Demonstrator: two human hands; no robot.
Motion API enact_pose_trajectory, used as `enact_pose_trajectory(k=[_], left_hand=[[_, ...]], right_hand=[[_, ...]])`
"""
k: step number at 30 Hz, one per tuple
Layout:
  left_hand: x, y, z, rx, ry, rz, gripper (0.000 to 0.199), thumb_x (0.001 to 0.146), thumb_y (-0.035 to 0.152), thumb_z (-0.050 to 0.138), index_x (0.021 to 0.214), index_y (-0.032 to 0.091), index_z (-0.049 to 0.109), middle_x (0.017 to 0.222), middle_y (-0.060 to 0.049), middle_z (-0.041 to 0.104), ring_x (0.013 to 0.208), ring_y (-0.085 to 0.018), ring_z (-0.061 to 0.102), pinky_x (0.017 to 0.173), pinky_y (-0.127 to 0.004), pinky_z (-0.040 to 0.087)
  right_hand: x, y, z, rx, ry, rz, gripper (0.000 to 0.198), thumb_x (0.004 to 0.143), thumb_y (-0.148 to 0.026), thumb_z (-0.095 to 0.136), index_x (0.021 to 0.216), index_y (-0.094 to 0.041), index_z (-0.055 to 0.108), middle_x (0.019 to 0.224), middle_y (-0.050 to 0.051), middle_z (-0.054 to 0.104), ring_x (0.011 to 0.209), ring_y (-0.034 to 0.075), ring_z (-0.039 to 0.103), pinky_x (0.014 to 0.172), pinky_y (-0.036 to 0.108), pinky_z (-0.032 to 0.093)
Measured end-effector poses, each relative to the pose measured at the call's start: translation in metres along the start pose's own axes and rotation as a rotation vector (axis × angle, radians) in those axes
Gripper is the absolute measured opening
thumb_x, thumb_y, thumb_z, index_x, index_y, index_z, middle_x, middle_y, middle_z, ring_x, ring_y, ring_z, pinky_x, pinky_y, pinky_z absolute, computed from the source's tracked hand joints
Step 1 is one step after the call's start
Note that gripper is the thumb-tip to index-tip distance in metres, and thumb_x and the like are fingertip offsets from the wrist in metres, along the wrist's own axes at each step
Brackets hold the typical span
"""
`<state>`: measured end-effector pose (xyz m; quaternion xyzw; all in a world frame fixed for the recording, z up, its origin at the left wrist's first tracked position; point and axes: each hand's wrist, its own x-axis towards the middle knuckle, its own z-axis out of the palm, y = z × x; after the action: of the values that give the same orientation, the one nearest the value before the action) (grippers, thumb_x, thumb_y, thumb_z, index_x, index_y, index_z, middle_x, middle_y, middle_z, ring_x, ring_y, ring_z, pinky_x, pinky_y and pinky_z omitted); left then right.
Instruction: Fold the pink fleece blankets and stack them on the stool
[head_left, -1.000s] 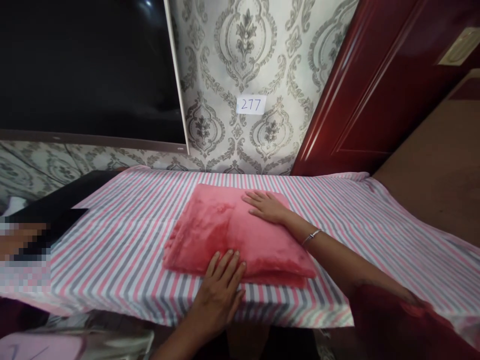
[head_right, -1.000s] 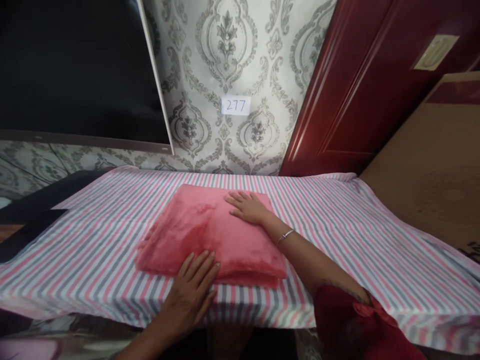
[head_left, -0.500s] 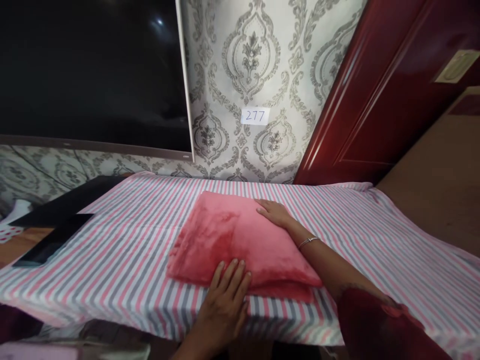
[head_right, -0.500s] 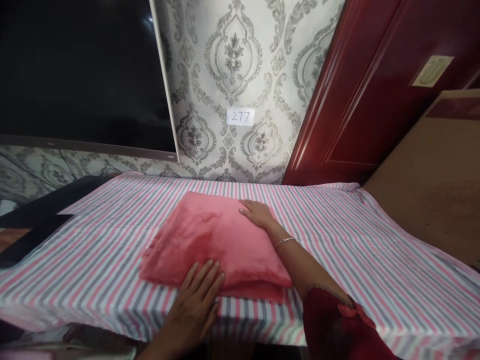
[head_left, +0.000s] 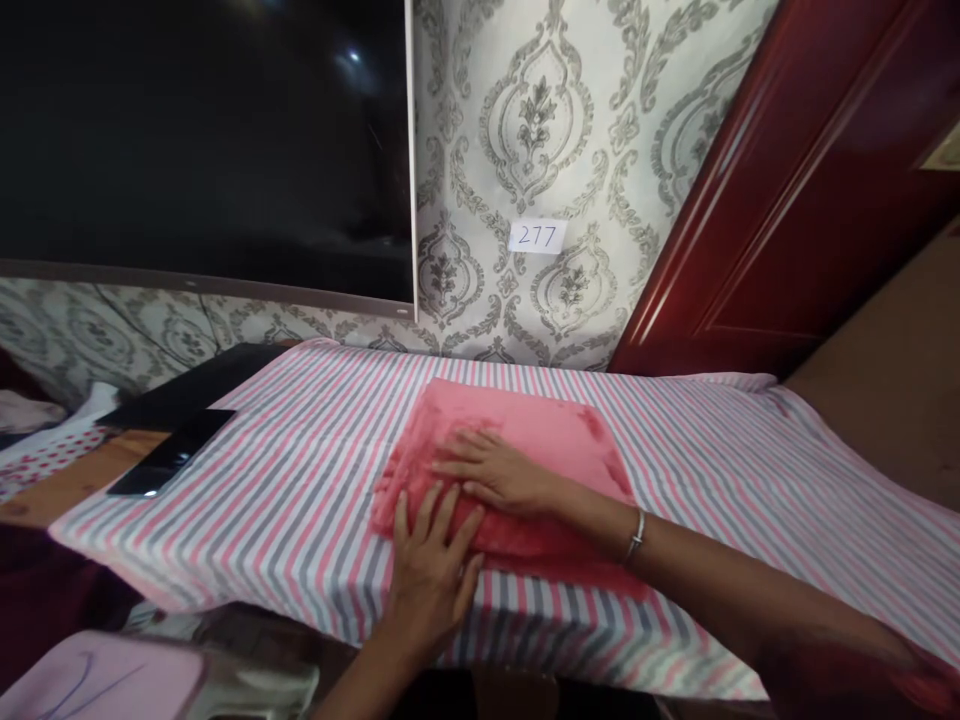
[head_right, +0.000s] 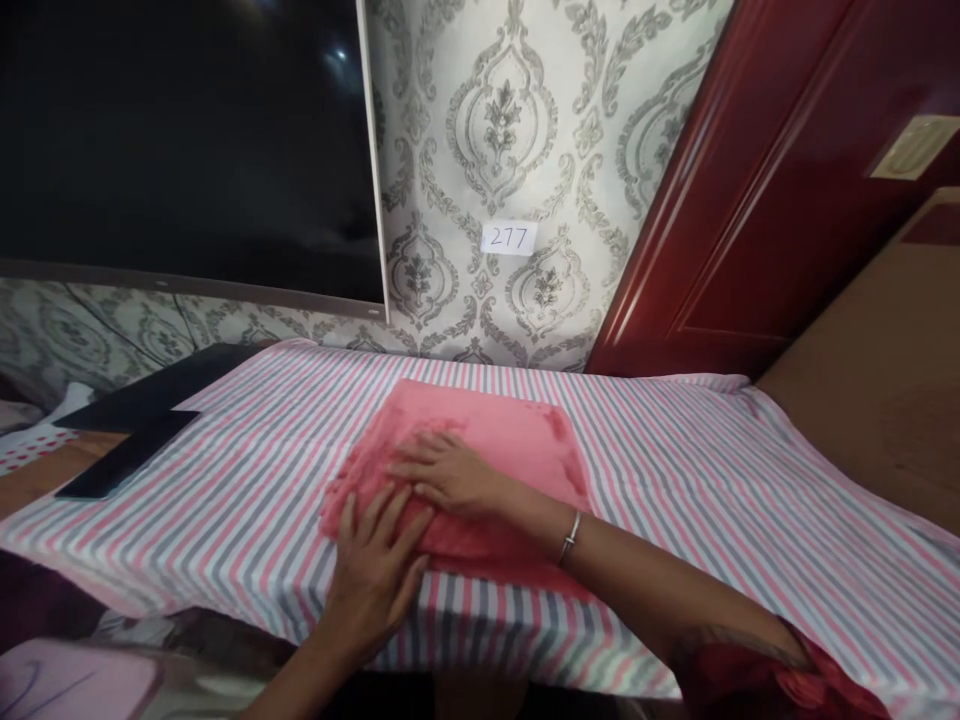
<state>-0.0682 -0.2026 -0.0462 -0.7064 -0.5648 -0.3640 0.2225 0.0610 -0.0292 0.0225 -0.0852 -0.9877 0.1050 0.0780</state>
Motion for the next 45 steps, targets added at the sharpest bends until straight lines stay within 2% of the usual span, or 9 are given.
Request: enact_pose_trajectory(k=[5, 10, 14, 17, 24, 30, 33, 40, 45], left_hand=[[-0.011, -0.013, 0.008, 0.012, -0.048, 0.002, 0.050, 0.086, 0.045, 0.065, 0.132, 0.027, 0.063, 0.143, -0.013, 0.057, 0.141, -0.035, 0.040, 0.118, -0.060, 0.018], [-0.014, -0.012, 0.010, -0.008, -0.040, -0.014, 0.049, 0.086, 0.043, 0.066, 0.133, 0.029, 0.063, 0.143, -0.010, 0.058, 0.140, -0.033, 0.041, 0.120, -0.058, 0.017], [-0.015, -0.012, 0.010, 0.007, -0.036, -0.005, 0.051, 0.085, 0.044, 0.067, 0.134, 0.029, 0.062, 0.144, -0.010, 0.057, 0.140, -0.035, 0.041, 0.119, -0.060, 0.018], [-0.016, -0.012, 0.012, 0.022, -0.048, 0.002, 0.054, 0.084, 0.045, 0.068, 0.135, 0.029, 0.061, 0.145, -0.009, 0.056, 0.141, -0.035, 0.040, 0.118, -0.060, 0.019], [-0.016, -0.011, 0.012, 0.012, -0.030, -0.014, 0.054, 0.084, 0.046, 0.067, 0.135, 0.029, 0.062, 0.146, -0.009, 0.055, 0.142, -0.035, 0.038, 0.119, -0.059, 0.016], [-0.016, -0.014, 0.007, 0.058, -0.064, 0.040, 0.059, 0.085, 0.045, 0.064, 0.141, 0.027, 0.056, 0.149, -0.010, 0.052, 0.144, -0.035, 0.034, 0.120, -0.057, 0.013], [-0.013, -0.016, -0.002, 0.072, -0.084, 0.071, 0.058, 0.088, 0.029, 0.058, 0.145, 0.020, 0.051, 0.151, -0.013, 0.049, 0.145, -0.032, 0.034, 0.120, -0.055, 0.014], [0.001, -0.038, -0.025, 0.011, 0.058, 0.037, 0.034, 0.090, 0.018, 0.055, 0.122, 0.017, 0.064, 0.129, -0.012, 0.066, 0.136, -0.029, 0.047, 0.119, -0.054, 0.023], [-0.003, -0.050, -0.018, 0.048, 0.056, 0.003, 0.033, 0.091, 0.016, 0.052, 0.121, 0.017, 0.065, 0.127, -0.012, 0.066, 0.131, -0.027, 0.052, 0.106, -0.045, 0.043]], right_hand=[[0.024, 0.012, 0.007, -0.034, -0.095, -0.027, 0.062, 0.102, -0.056, 0.036, 0.157, -0.032, 0.027, 0.166, 0.003, 0.021, 0.154, 0.026, 0.007, 0.122, 0.055, 0.001], [0.045, 0.076, -0.008, -0.084, -0.073, 0.261, 0.062, 0.101, -0.059, 0.032, 0.158, -0.036, 0.022, 0.167, 0.000, 0.013, 0.154, 0.031, 0.007, 0.119, 0.062, 0.007], [0.051, 0.117, -0.011, -0.023, -0.068, 0.536, 0.065, 0.100, -0.063, 0.029, 0.158, -0.036, 0.025, 0.164, 0.003, 0.027, 0.148, 0.034, 0.029, 0.116, 0.058, 0.024], [0.051, 0.134, -0.004, 0.005, -0.023, 0.559, 0.065, 0.100, -0.064, 0.024, 0.156, -0.033, 0.032, 0.158, 0.003, 0.040, 0.142, 0.030, 0.039, 0.115, 0.049, 0.030], [0.050, 0.131, 0.004, -0.014, 0.024, 0.562, 0.066, 0.100, -0.063, 0.023, 0.155, -0.030, 0.035, 0.158, 0.002, 0.041, 0.140, 0.028, 0.042, 0.114, 0.045, 0.033], [0.056, 0.109, -0.015, -0.046, -0.038, 0.724, 0.064, 0.101, -0.059, 0.029, 0.158, -0.031, 0.025, 0.165, 0.007, 0.022, 0.151, 0.035, 0.020, 0.117, 0.062, 0.021], [0.062, 0.084, -0.019, -0.042, 0.037, 0.621, 0.061, 0.102, -0.050, 0.031, 0.158, -0.028, 0.027, 0.167, 0.008, 0.016, 0.153, 0.035, 0.014, 0.118, 0.061, 0.019], [0.058, -0.012, 0.008, -0.006, -0.016, -0.062, 0.052, 0.104, -0.042, 0.032, 0.155, -0.032, 0.035, 0.164, 0.004, 0.027, 0.153, 0.025, 0.014, 0.120, 0.054, 0.015], [0.081, -0.002, 0.014, -0.010, -0.091, -0.042, 0.053, 0.103, -0.049, 0.032, 0.154, -0.037, 0.034, 0.164, 0.001, 0.027, 0.153, 0.025, 0.014, 0.122, 0.056, 0.008]])
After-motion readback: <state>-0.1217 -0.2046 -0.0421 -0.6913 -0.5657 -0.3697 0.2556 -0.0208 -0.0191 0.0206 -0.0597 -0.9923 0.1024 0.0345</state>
